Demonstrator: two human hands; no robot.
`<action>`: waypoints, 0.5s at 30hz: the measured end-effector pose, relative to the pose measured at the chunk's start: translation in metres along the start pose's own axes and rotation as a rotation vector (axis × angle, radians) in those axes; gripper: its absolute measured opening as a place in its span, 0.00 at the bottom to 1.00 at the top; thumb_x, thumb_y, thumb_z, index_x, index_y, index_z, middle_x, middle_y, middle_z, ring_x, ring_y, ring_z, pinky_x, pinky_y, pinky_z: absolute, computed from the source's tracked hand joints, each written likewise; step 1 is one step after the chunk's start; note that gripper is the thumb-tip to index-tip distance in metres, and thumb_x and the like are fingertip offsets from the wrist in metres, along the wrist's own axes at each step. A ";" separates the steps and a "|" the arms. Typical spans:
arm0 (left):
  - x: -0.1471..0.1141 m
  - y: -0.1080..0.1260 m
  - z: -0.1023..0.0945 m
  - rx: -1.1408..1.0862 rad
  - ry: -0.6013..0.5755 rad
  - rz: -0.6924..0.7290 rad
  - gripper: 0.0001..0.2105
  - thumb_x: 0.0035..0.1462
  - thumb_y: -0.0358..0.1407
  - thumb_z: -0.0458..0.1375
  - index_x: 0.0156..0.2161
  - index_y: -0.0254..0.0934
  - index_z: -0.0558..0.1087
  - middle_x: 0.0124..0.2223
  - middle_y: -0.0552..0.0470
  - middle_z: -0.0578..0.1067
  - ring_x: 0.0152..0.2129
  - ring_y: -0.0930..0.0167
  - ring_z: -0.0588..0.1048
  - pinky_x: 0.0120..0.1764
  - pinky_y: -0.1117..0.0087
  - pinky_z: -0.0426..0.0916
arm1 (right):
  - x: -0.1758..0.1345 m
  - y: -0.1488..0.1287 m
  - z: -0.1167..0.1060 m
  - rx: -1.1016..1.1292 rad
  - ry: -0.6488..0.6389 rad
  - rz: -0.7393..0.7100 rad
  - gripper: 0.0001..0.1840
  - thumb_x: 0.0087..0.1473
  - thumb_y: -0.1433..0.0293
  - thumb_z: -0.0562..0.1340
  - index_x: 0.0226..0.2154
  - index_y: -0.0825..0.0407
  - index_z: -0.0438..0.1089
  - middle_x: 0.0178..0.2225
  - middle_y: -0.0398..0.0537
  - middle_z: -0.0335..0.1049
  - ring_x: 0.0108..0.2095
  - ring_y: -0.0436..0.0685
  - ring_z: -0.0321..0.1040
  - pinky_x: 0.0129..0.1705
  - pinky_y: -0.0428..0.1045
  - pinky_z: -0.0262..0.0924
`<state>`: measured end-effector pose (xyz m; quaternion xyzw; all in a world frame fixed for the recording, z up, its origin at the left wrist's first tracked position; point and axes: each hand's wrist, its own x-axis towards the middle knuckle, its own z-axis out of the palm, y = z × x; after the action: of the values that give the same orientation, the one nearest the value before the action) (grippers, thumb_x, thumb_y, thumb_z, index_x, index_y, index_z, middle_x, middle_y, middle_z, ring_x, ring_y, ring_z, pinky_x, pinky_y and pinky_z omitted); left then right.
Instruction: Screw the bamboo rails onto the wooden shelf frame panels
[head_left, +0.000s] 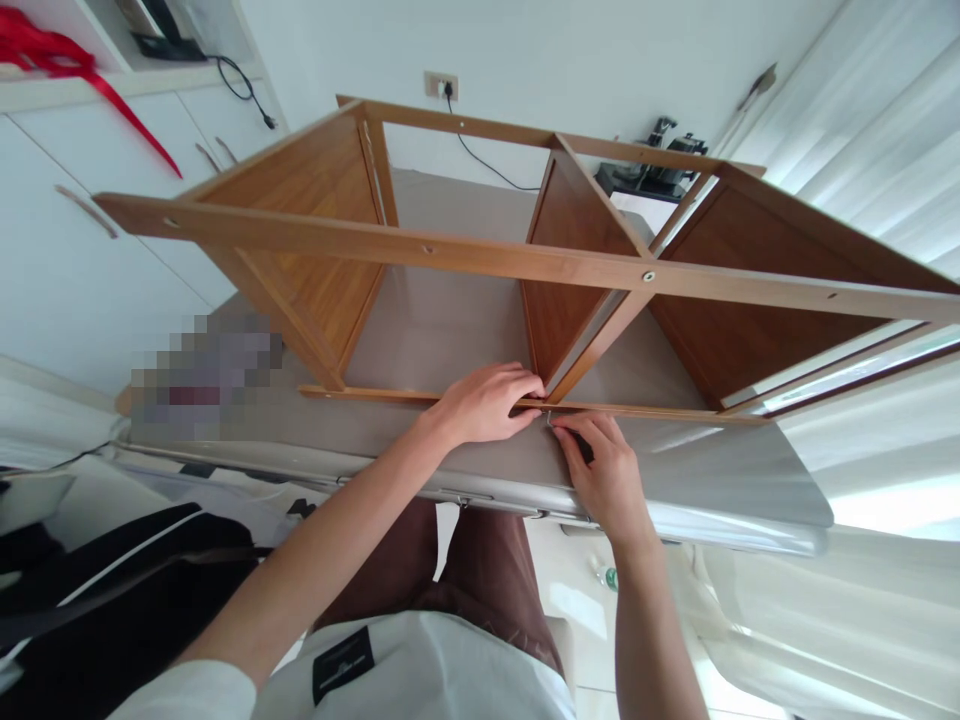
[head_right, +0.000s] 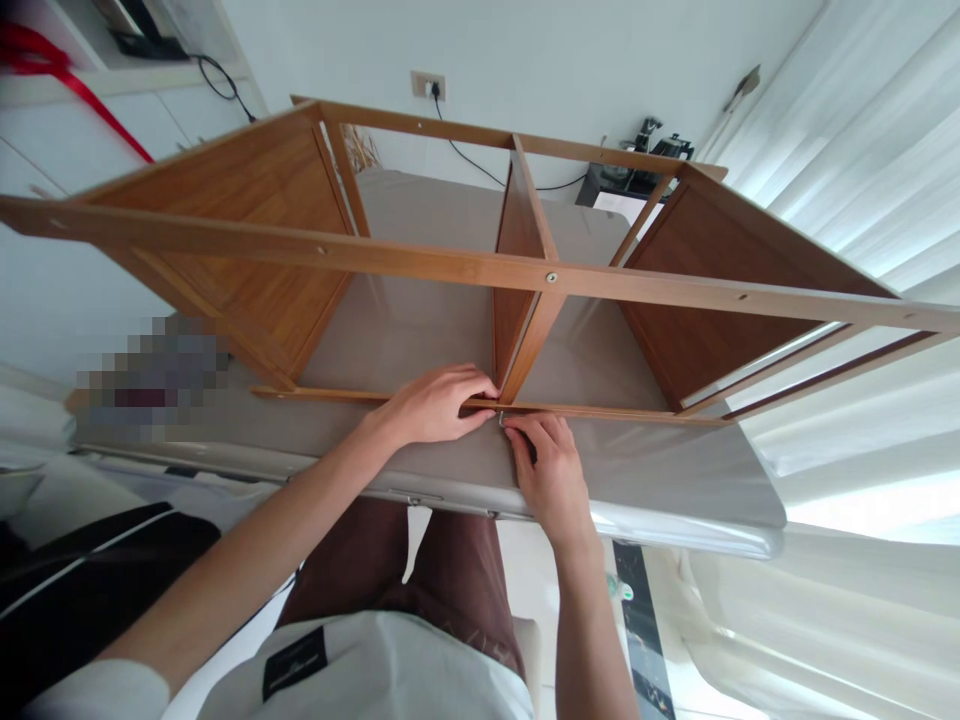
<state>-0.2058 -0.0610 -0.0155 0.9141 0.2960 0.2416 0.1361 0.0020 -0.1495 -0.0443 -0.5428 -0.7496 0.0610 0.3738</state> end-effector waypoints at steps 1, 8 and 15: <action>0.000 0.000 0.000 0.004 0.001 0.002 0.05 0.64 0.35 0.58 0.43 0.38 0.73 0.42 0.51 0.79 0.42 0.67 0.76 0.46 0.66 0.70 | 0.000 0.000 0.000 0.001 -0.004 -0.006 0.09 0.67 0.67 0.58 0.43 0.47 0.75 0.41 0.49 0.73 0.44 0.57 0.69 0.50 0.55 0.65; 0.000 -0.004 0.003 0.037 0.003 0.024 0.06 0.65 0.35 0.58 0.44 0.37 0.74 0.43 0.51 0.80 0.42 0.67 0.76 0.49 0.64 0.70 | -0.001 0.000 0.001 -0.001 -0.029 -0.012 0.12 0.67 0.67 0.57 0.44 0.47 0.76 0.39 0.49 0.72 0.43 0.57 0.67 0.49 0.55 0.65; -0.001 -0.003 0.002 0.048 0.000 0.000 0.07 0.66 0.38 0.58 0.44 0.39 0.74 0.43 0.50 0.79 0.42 0.66 0.77 0.48 0.64 0.70 | 0.000 -0.002 -0.001 0.006 -0.016 -0.011 0.12 0.67 0.66 0.56 0.44 0.47 0.76 0.39 0.50 0.72 0.43 0.58 0.68 0.48 0.56 0.66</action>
<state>-0.2067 -0.0593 -0.0186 0.9170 0.3019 0.2344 0.1142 0.0011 -0.1501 -0.0428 -0.5372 -0.7553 0.0656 0.3696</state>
